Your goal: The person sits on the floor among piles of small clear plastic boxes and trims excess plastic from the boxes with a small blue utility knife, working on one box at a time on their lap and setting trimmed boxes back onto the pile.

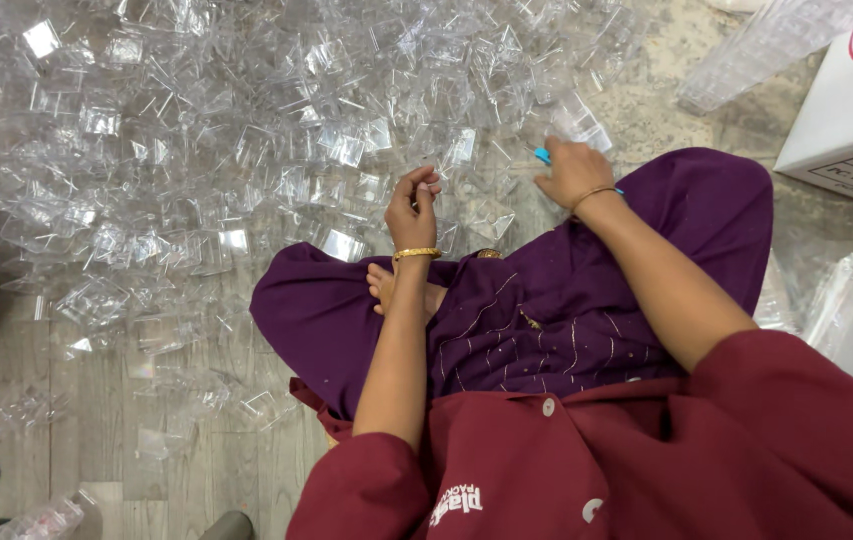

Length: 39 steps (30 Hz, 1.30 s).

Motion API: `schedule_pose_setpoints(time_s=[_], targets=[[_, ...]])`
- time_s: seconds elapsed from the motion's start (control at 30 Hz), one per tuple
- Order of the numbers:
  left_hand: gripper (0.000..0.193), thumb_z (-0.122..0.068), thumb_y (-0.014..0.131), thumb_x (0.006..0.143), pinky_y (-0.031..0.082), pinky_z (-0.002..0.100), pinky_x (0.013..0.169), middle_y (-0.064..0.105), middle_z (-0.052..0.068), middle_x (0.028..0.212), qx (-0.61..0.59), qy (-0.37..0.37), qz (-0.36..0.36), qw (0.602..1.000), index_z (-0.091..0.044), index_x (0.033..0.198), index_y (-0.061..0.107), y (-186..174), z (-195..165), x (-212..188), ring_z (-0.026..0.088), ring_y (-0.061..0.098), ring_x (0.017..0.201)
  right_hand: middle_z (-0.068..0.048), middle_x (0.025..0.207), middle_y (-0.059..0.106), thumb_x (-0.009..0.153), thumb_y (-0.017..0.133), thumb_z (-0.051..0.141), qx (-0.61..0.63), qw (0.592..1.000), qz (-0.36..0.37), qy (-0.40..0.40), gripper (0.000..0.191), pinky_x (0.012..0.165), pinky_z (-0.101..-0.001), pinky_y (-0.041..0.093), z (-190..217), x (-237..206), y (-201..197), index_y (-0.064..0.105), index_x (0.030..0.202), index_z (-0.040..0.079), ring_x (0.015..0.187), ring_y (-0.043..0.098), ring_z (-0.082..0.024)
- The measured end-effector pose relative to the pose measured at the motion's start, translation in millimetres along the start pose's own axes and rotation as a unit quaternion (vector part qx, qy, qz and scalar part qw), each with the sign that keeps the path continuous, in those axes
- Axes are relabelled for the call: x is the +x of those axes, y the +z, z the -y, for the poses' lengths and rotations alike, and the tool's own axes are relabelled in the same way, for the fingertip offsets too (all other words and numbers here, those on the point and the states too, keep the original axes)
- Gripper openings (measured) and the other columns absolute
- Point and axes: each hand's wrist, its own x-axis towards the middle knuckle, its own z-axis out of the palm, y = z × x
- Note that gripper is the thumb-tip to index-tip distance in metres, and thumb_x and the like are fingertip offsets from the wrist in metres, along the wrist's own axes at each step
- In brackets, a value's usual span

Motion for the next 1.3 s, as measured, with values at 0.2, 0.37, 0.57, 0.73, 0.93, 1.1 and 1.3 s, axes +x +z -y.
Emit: schedule_pose_setpoints(time_s=[0.2, 0.37, 0.57, 0.73, 0.93, 1.1, 1.3], targets=[[0.037, -0.003, 0.054, 0.104, 0.059, 0.029, 0.089, 0.07, 0.012, 0.127, -0.077, -0.014, 0.109, 0.991, -0.007, 0.141, 0.06, 9, -13, -11, 0.019, 0.072, 0.111, -0.013, 0.088, 0.074, 0.092, 0.077, 0.023, 0.199, 0.966, -0.151, -0.061, 0.024, 0.075, -0.0406, 0.059, -7, -39, -41, 0.069, 0.107, 0.005, 0.078, 0.074, -0.029], [0.07, 0.006, 0.061, 0.096, 0.057, 0.03, 0.098, 0.054, 0.014, 0.15, -0.093, -0.043, 0.195, 0.975, -0.015, 0.158, 0.036, 17, -45, -25, 0.024, 0.064, 0.126, -0.008, 0.09, 0.076, 0.095, 0.078, 0.021, 0.303, 0.924, -0.167, -0.162, 0.021, 0.065, -0.0287, 0.056, 48, -79, -64, 0.07, 0.104, 0.004, 0.072, 0.073, -0.016], [0.074, 0.008, 0.058, 0.094, 0.059, 0.03, 0.097, 0.049, 0.014, 0.156, -0.081, 0.03, 0.158, 0.984, -0.015, 0.159, 0.034, 6, -85, -13, 0.023, 0.064, 0.129, -0.007, 0.088, 0.077, 0.102, 0.073, 0.017, 0.458, 0.86, -0.126, -0.185, 0.017, 0.065, -0.0215, 0.057, 79, -83, -64, 0.07, 0.102, 0.001, 0.078, 0.074, -0.008], [0.05, 0.001, 0.064, 0.102, 0.06, 0.031, 0.102, 0.056, 0.009, 0.149, -0.12, -0.008, 0.228, 0.966, -0.006, 0.149, 0.051, 0, -85, -8, 0.02, 0.067, 0.126, -0.011, 0.084, 0.075, 0.1, 0.071, 0.015, 0.673, 0.737, -0.005, -0.06, 0.016, 0.049, -0.0183, 0.04, 74, -77, -55, 0.065, 0.103, 0.0, 0.053, 0.05, -0.003], [0.036, -0.004, 0.074, 0.094, 0.06, 0.029, 0.089, 0.065, 0.007, 0.137, -0.03, 0.0, 0.232, 0.972, -0.004, 0.129, 0.066, -1, -83, -9, 0.017, 0.069, 0.113, -0.011, 0.083, 0.073, 0.099, 0.071, 0.014, 0.742, 0.668, 0.026, -0.057, 0.016, 0.048, -0.0174, 0.037, 67, -76, -64, 0.064, 0.106, 0.002, 0.053, 0.05, -0.003], [0.028, -0.004, 0.077, 0.088, 0.063, 0.027, 0.077, 0.067, 0.006, 0.13, 0.103, 0.085, 0.143, 0.981, -0.008, 0.115, 0.07, -1, -100, -11, 0.015, 0.072, 0.104, -0.003, 0.087, 0.069, 0.097, 0.071, 0.015, 0.733, 0.674, -0.013, -0.09, 0.025, 0.049, -0.016, 0.037, 71, -85, -76, 0.062, 0.12, 0.01, 0.058, 0.052, -0.001], [0.036, -0.001, 0.073, 0.078, 0.061, 0.027, 0.07, 0.051, 0.011, 0.122, 0.185, 0.057, 0.102, 0.976, -0.006, 0.113, 0.068, 3, -124, -8, 0.012, 0.072, 0.075, -0.005, 0.087, 0.077, 0.105, 0.065, 0.014, 0.411, 0.893, -0.043, -0.179, 0.019, 0.059, -0.0175, 0.044, 69, -81, -68, 0.075, 0.118, 0.005, 0.067, 0.06, 0.0]])
